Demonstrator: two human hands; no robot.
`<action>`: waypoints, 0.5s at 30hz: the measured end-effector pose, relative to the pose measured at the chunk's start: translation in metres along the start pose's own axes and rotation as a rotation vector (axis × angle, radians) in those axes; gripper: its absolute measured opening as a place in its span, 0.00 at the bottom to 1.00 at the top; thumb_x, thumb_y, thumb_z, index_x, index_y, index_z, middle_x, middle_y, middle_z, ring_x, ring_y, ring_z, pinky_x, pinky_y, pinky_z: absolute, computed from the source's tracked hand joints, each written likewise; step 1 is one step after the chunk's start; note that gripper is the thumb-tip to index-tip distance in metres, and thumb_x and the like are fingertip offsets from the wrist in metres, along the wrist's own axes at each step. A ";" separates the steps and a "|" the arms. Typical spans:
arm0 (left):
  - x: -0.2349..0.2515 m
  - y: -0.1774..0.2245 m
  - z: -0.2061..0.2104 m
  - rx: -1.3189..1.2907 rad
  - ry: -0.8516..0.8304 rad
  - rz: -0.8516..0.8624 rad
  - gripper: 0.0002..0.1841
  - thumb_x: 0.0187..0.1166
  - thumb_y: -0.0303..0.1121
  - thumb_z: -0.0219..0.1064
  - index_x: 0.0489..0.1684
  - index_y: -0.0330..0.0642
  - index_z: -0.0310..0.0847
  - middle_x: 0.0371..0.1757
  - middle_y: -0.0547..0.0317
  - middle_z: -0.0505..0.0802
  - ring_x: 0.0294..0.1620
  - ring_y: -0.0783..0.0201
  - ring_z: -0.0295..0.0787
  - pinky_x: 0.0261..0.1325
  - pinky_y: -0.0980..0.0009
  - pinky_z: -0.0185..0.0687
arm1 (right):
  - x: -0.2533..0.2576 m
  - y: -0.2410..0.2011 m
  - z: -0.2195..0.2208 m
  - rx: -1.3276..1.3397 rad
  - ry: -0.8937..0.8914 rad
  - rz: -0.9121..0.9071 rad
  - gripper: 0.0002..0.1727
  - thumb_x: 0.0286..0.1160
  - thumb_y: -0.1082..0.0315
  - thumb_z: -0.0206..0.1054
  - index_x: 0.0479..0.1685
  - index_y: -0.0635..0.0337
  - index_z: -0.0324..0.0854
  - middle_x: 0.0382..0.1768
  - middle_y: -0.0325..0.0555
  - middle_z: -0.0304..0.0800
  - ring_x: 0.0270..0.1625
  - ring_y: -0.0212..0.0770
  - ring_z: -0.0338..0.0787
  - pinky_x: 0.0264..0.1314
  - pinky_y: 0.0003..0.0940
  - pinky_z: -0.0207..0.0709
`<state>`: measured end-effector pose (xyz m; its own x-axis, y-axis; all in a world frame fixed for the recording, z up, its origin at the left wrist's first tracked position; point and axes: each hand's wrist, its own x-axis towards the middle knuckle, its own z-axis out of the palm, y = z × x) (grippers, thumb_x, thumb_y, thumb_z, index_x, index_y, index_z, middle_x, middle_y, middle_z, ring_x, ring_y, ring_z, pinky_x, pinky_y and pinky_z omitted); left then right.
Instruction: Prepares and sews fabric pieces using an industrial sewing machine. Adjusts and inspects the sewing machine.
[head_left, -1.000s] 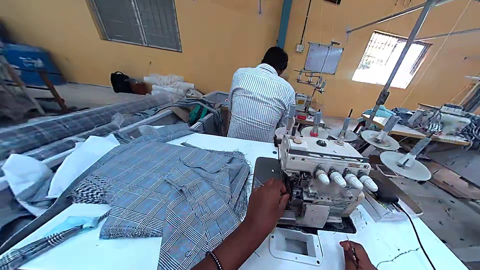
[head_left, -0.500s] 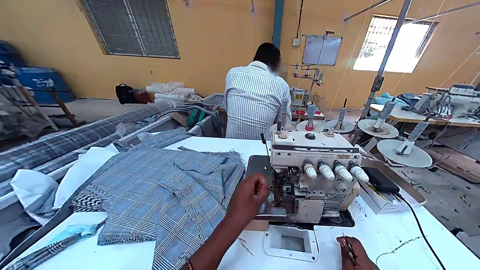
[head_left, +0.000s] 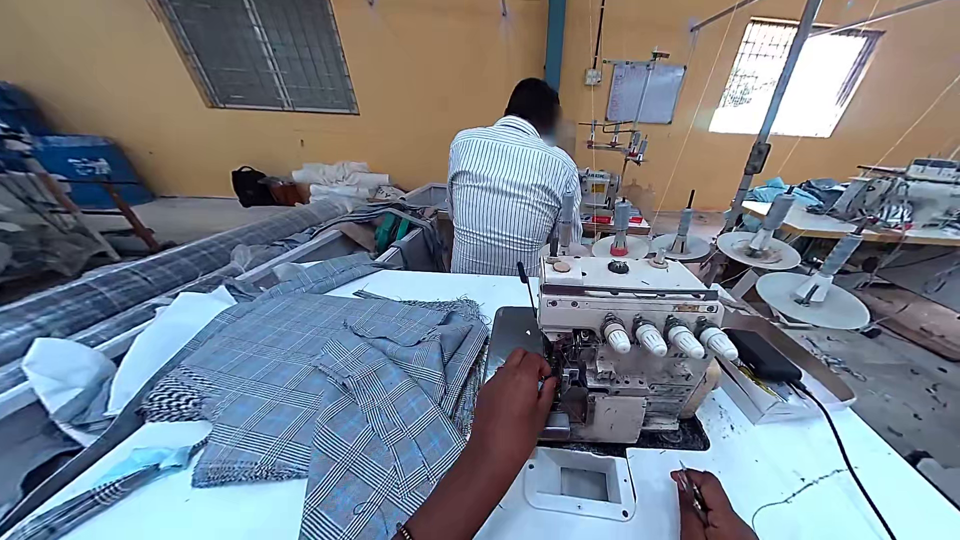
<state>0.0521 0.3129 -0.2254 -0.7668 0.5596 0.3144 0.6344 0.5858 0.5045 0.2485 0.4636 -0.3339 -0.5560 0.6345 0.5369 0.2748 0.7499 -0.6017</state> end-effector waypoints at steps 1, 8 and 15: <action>0.001 0.001 0.000 0.005 -0.002 -0.008 0.09 0.82 0.35 0.67 0.45 0.38 0.88 0.42 0.51 0.88 0.35 0.57 0.86 0.44 0.60 0.85 | 0.000 0.000 0.000 0.000 -0.001 -0.001 0.11 0.74 0.76 0.59 0.44 0.73 0.86 0.24 0.55 0.87 0.24 0.49 0.87 0.27 0.49 0.78; 0.004 -0.007 0.016 0.063 0.216 0.122 0.06 0.74 0.33 0.71 0.30 0.40 0.88 0.30 0.56 0.87 0.25 0.60 0.85 0.30 0.61 0.82 | 0.000 0.001 -0.001 0.008 -0.005 -0.021 0.11 0.72 0.78 0.59 0.44 0.74 0.86 0.25 0.57 0.88 0.24 0.51 0.87 0.27 0.50 0.79; 0.000 -0.035 -0.004 -0.438 0.101 0.043 0.04 0.78 0.27 0.66 0.38 0.35 0.83 0.31 0.56 0.85 0.27 0.65 0.80 0.33 0.66 0.78 | -0.001 0.001 -0.001 0.012 0.004 -0.019 0.11 0.73 0.77 0.59 0.44 0.74 0.86 0.25 0.57 0.87 0.23 0.49 0.86 0.26 0.47 0.79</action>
<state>0.0294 0.2903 -0.2391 -0.7603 0.5051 0.4084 0.5810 0.2476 0.7753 0.2496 0.4637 -0.3342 -0.5578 0.6213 0.5503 0.2549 0.7593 -0.5988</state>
